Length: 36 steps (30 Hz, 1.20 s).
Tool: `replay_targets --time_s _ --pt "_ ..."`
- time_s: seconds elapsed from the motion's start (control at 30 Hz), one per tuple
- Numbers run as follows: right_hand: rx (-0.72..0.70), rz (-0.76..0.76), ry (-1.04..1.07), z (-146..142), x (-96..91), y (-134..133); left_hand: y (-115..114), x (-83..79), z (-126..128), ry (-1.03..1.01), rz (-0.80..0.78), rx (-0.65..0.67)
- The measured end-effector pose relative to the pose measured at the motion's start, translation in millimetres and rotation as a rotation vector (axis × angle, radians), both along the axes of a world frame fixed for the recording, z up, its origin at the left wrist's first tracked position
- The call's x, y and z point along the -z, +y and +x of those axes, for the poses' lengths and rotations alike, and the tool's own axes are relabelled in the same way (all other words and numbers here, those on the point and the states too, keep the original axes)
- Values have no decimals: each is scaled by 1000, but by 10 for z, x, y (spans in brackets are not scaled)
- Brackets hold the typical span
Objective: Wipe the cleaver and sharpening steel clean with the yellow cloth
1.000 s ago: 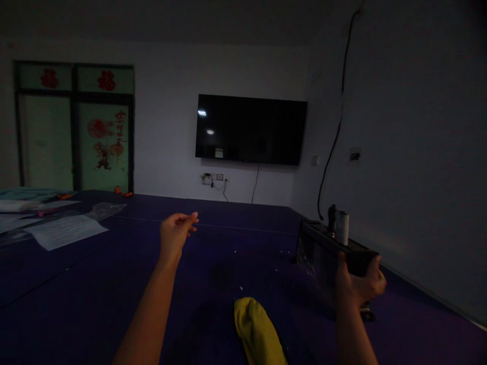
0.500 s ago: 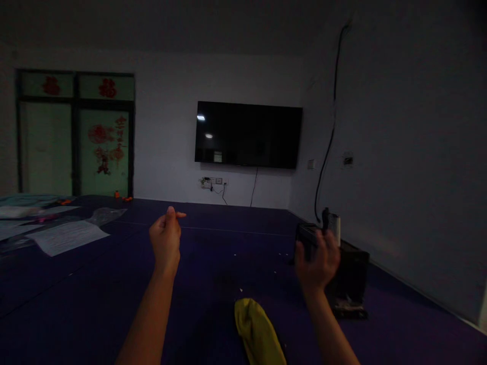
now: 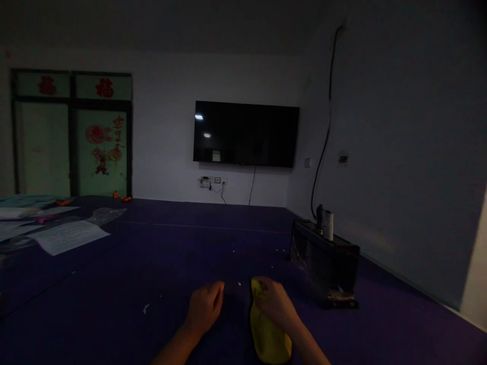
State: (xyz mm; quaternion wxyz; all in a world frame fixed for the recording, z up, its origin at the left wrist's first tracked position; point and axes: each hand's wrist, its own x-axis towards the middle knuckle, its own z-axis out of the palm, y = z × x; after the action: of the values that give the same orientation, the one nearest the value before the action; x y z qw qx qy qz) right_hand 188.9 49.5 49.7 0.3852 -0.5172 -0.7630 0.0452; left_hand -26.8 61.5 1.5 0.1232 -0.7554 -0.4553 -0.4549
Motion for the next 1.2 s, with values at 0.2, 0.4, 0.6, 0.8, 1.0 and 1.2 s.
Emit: replay_targets --time_s 0.2,0.4,0.6,0.8,1.0,1.2 --pt "893 425 66 735 -510 -302 35 -10 -24 17 -129 -39" --pt "1243 385 126 1479 -285 -333 93 19 -27 -25 -196 -60" --pt "1305 89 262 1520 -55 -111 64 -15 -20 38 -139 -118" --pt "764 838 150 784 -167 -29 39 -37 39 102 -119 -98" --pt "-286 368 -187 -350 111 29 -90 -72 188 430 -46 255" --pt "-372 242 -187 -589 337 -77 -198 -78 247 586 -118 546"
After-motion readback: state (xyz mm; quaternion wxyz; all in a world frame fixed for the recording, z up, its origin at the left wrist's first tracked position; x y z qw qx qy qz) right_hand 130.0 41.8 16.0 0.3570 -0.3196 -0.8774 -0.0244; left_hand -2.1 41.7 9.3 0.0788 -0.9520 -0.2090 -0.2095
